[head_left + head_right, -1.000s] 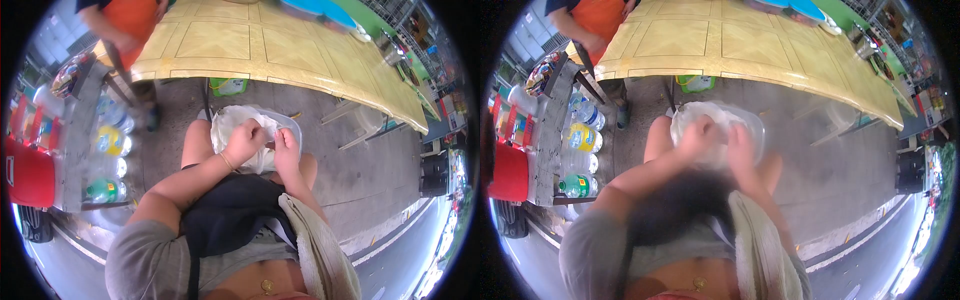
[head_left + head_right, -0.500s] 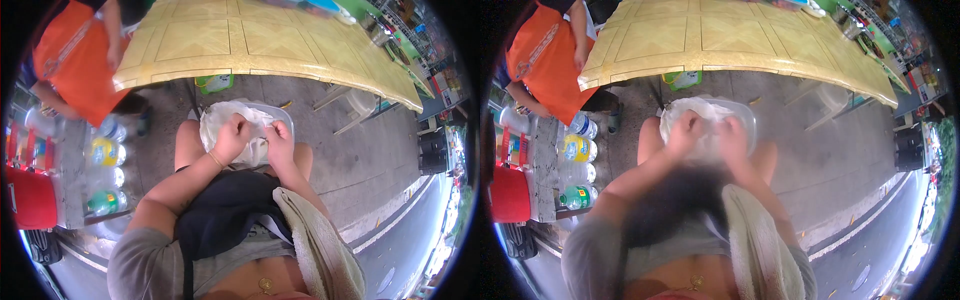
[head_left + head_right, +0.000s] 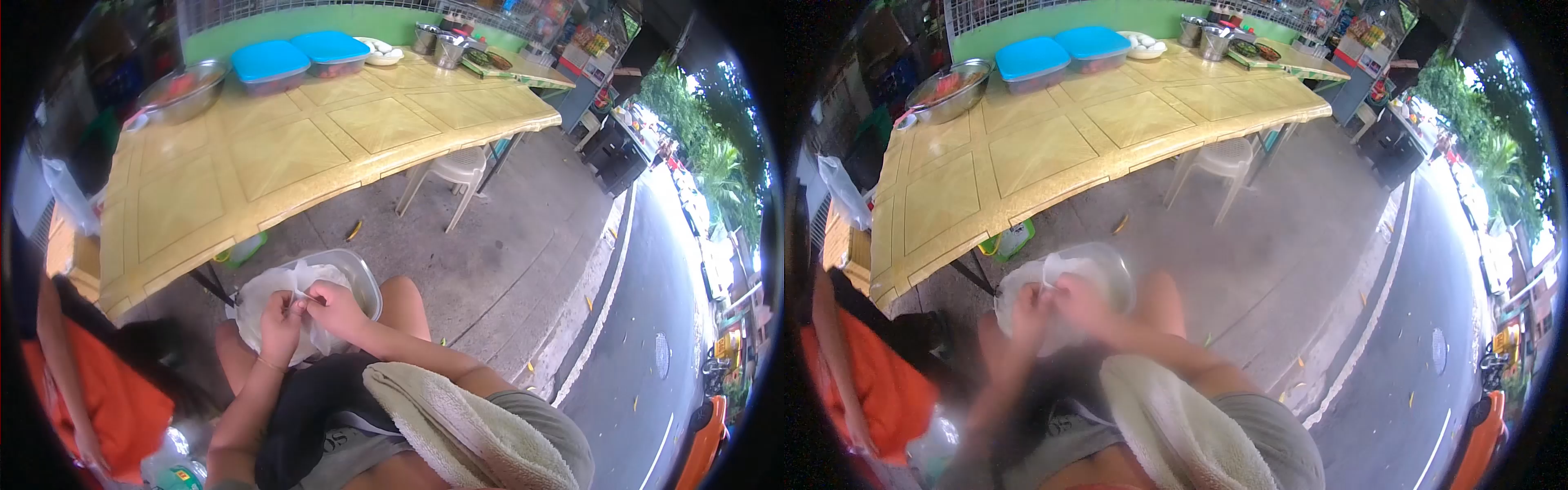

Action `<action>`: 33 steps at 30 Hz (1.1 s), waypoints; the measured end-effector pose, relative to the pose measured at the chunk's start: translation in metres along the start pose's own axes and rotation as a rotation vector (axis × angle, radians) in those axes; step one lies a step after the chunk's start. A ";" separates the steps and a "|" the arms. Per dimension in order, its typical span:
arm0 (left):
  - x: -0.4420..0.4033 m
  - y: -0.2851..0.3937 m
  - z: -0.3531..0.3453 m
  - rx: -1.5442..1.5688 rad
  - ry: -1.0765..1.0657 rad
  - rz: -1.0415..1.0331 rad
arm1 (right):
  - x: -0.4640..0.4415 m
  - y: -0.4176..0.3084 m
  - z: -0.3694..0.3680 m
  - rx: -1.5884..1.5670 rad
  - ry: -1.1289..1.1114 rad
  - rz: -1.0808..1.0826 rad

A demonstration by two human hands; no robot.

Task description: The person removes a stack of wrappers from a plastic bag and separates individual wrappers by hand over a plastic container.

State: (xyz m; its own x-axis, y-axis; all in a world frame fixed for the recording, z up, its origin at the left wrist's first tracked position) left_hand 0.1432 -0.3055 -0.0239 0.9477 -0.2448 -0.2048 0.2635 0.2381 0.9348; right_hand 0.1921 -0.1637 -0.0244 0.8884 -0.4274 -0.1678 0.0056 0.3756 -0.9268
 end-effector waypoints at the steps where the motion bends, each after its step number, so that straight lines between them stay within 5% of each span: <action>1: 0.000 -0.005 0.000 -0.036 0.002 0.011 | -0.001 0.003 -0.002 -0.003 -0.007 0.015; 6: 0.004 -0.021 0.000 -0.178 0.055 0.038 | 0.006 0.031 -0.010 0.164 -0.010 0.115; 11: 0.022 0.111 0.027 -0.203 0.137 -0.019 | 0.003 0.051 -0.006 -0.364 0.037 -0.248; 12: 0.021 0.096 0.023 -0.191 0.126 -0.059 | 0.006 0.056 -0.006 -0.476 0.032 -0.329; 15: 0.010 -0.024 -0.012 -0.239 0.066 -0.264 | -0.001 0.054 -0.014 -0.100 0.079 -0.042; 18: 0.010 -0.029 -0.019 -0.195 0.069 -0.199 | -0.002 0.029 -0.012 0.075 -0.012 0.024; 24: 0.014 0.029 0.004 -0.234 0.070 -0.147 | -0.001 0.026 0.006 -0.107 0.067 -0.239; 27: 0.007 -0.020 -0.009 -0.190 0.115 -0.090 | 0.001 0.044 -0.007 0.017 0.157 0.061; 30: 0.007 -0.028 -0.015 -0.203 0.190 -0.249 | 0.002 0.047 -0.017 0.161 0.084 0.320; 33: 0.006 -0.037 -0.012 -0.337 0.111 -0.228 | 0.005 0.049 -0.022 0.170 0.013 0.320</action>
State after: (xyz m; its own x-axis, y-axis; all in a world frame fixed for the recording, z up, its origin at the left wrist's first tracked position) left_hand 0.1410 -0.3042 -0.0637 0.8671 -0.2281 -0.4429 0.4954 0.4879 0.7187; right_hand 0.1863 -0.1652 -0.0782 0.8515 -0.2760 -0.4459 -0.1948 0.6229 -0.7576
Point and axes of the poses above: each hand's wrist, its own x-axis away from the middle knuckle, its own z-axis out of the back of the hand, y = z × x, the point moved 3 cm from there along -x, towards the middle knuckle, and after that the axes turned 9 degrees about y, right-handed, at the moved point
